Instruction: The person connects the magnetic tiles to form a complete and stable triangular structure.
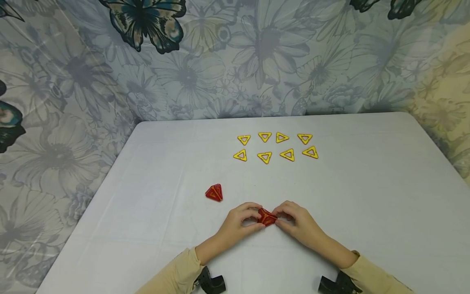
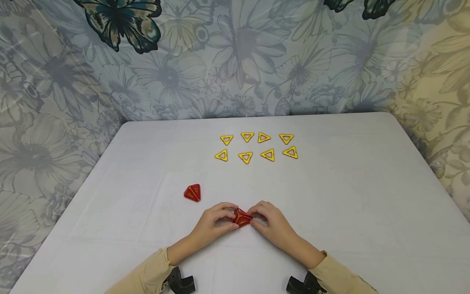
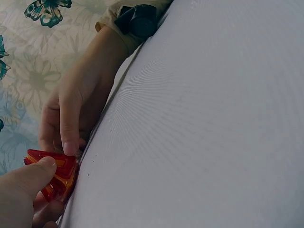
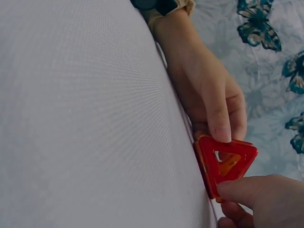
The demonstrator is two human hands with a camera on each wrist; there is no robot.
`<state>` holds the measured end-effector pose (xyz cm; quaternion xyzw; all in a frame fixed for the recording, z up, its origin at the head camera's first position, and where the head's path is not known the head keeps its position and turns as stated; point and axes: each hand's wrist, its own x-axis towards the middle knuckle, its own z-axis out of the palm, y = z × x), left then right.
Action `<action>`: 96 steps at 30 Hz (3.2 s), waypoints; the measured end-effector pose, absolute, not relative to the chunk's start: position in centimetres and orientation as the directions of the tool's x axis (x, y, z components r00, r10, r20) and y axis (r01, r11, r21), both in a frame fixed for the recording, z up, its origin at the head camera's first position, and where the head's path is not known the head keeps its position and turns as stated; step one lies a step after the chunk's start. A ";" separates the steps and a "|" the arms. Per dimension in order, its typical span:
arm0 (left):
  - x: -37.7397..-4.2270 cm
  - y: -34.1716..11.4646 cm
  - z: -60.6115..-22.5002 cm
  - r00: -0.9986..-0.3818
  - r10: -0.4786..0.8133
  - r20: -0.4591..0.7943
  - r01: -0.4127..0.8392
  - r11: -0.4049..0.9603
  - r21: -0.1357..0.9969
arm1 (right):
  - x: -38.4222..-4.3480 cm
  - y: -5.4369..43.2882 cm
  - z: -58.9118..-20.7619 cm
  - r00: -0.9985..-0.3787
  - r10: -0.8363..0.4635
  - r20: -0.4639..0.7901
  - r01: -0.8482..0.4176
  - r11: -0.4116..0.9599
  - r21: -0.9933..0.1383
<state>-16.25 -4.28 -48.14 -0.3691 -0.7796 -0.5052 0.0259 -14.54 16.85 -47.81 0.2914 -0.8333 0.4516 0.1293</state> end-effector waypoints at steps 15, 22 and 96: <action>-17.9 -6.0 -47.8 -0.830 0.398 0.392 0.532 0.351 0.770 | -14.4 16.9 -47.9 -0.823 -0.373 0.429 -0.566 0.462 -0.683; -19.2 -7.3 -47.4 -0.868 0.308 0.390 0.492 0.425 0.760 | -14.4 16.9 -47.8 -0.818 -0.377 0.434 -0.572 0.456 -0.682; -17.2 -6.2 -47.5 -0.734 0.646 0.208 0.507 0.318 0.801 | -26.3 21.7 -47.8 -0.894 -0.032 0.447 -0.348 0.677 -0.648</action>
